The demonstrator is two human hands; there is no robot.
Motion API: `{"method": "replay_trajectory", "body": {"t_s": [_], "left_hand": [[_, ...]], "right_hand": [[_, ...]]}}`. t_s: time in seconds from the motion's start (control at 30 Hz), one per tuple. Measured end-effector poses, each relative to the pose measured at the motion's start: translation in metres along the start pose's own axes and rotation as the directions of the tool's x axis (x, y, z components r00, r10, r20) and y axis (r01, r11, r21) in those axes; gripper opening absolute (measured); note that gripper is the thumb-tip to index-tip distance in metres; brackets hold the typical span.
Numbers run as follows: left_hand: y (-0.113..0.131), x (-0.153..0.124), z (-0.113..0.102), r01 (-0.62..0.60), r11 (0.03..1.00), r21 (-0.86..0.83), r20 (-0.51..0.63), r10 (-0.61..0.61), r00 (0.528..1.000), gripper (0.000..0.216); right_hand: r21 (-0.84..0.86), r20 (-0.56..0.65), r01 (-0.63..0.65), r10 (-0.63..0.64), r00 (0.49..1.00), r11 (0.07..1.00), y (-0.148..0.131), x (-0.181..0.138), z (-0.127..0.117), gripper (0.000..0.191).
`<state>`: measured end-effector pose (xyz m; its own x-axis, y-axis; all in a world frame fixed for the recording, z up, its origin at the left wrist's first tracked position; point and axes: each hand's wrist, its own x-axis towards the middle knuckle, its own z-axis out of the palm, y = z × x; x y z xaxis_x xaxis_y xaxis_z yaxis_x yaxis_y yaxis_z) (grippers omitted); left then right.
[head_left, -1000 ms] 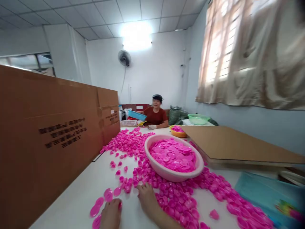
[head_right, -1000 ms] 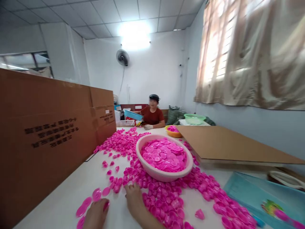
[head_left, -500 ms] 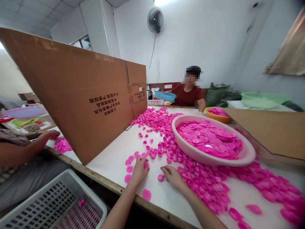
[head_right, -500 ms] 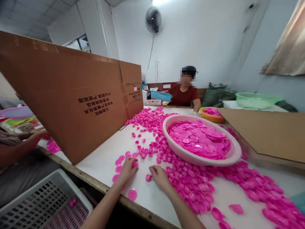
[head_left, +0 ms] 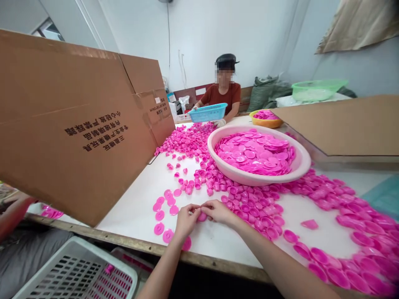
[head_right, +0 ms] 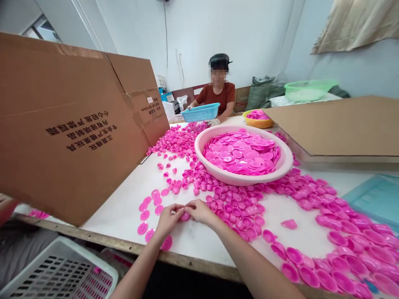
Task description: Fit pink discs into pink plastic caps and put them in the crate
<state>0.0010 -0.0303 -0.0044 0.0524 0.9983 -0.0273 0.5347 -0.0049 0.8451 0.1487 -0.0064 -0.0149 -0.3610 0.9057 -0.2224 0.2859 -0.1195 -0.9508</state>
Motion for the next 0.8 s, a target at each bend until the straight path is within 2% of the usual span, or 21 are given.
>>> {"method": "replay_trajectory", "body": {"t_s": [0.07,0.13,0.23,0.3,0.4,0.53,0.67,0.8], "left_hand": [[-0.005,0.001,0.004,0.003,0.998,0.067,-0.021,-0.002,1.0,0.028],[-0.009,0.001,0.006,0.026,0.998,0.058,-0.002,-0.026,1.0,0.028],[-0.01,0.005,0.002,0.101,0.995,-0.018,0.113,-0.099,0.989,0.03],[-0.005,0.01,-0.002,0.122,0.992,0.043,0.166,-0.127,0.978,0.033],[0.008,0.021,-0.005,0.058,0.946,0.32,0.1,-0.094,0.991,0.037],[0.019,0.028,0.005,-0.009,0.791,0.611,-0.028,0.032,0.999,0.03],[0.016,0.026,0.016,-0.019,0.704,0.71,-0.046,0.074,0.996,0.03],[0.012,0.026,0.018,-0.033,0.693,0.72,-0.005,0.053,0.999,0.029]], "right_hand": [[0.004,0.008,0.005,-0.005,1.0,1.0,0.004,0.001,0.0,0.02],[0.005,0.017,-0.022,0.022,1.0,1.0,0.006,0.002,0.0,0.019],[-0.054,-0.006,-0.051,0.051,0.999,0.997,0.004,0.002,-0.001,0.014],[-0.108,-0.05,-0.063,0.058,0.997,0.992,0.003,0.002,0.0,0.012],[-0.145,-0.081,-0.07,0.059,0.995,0.987,0.003,0.003,0.001,0.011],[-0.097,-0.069,-0.087,0.08,0.994,0.992,0.004,0.005,0.002,0.011],[-0.042,-0.052,-0.162,0.159,0.986,0.986,-0.002,0.004,0.001,0.011],[-0.059,-0.017,-0.267,0.266,0.964,0.962,-0.009,0.003,0.0,0.012]]}}
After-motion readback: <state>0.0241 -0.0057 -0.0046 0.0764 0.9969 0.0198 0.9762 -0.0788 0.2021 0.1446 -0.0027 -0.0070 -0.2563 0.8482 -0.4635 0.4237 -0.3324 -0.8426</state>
